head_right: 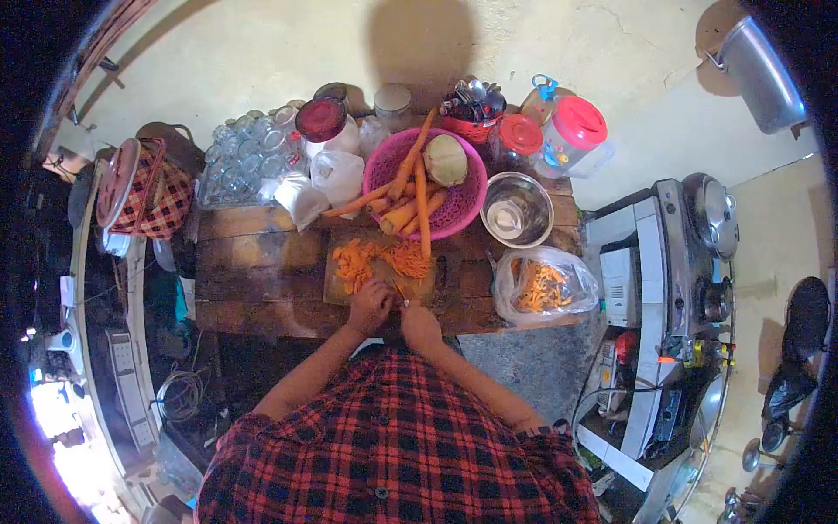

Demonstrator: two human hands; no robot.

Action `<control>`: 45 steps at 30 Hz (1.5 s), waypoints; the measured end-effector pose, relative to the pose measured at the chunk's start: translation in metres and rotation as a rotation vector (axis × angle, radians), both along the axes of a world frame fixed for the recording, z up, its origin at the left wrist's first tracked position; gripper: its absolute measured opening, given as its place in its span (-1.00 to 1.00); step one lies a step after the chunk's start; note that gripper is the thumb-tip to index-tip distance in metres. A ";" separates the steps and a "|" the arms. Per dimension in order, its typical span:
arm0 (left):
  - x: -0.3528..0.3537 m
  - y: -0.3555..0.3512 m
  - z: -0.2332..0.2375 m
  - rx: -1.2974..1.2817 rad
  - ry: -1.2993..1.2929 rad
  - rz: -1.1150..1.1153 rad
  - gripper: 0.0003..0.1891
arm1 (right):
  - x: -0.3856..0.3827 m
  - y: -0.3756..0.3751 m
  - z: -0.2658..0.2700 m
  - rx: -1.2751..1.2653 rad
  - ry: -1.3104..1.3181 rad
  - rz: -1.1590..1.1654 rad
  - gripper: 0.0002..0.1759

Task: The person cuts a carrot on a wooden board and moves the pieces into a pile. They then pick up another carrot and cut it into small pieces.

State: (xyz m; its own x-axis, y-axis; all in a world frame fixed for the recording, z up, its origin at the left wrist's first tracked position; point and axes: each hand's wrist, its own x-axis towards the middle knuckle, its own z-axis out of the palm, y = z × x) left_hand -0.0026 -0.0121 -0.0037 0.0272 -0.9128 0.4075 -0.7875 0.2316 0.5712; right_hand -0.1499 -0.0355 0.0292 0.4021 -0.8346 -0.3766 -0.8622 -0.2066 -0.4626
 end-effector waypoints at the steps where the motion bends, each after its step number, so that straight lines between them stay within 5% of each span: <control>1: 0.001 0.000 -0.002 0.004 0.003 -0.009 -0.88 | -0.002 0.002 0.006 0.001 0.002 -0.001 -0.67; 8: -0.001 -0.001 0.003 -0.061 -0.055 0.015 -0.88 | -0.005 0.012 -0.025 0.041 0.111 0.009 -0.67; 18: 0.003 0.002 -0.003 0.074 0.024 -0.036 -0.86 | -0.007 0.016 0.002 0.049 -0.075 -0.035 -0.60; 30: 0.001 0.001 -0.006 0.099 0.038 0.005 -0.89 | 0.009 0.010 -0.018 0.122 0.109 -0.045 -0.64; 45: 0.004 0.001 -0.007 0.099 0.015 0.000 -0.91 | 0.000 0.020 -0.006 0.089 0.018 -0.062 -0.70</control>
State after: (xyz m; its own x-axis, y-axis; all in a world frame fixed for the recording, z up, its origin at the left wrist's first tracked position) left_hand 0.0012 -0.0110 -0.0110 0.0321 -0.9486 0.3150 -0.7786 0.1739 0.6029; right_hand -0.1495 -0.0158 0.0233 0.3435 -0.8202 -0.4575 -0.8803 -0.1116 -0.4611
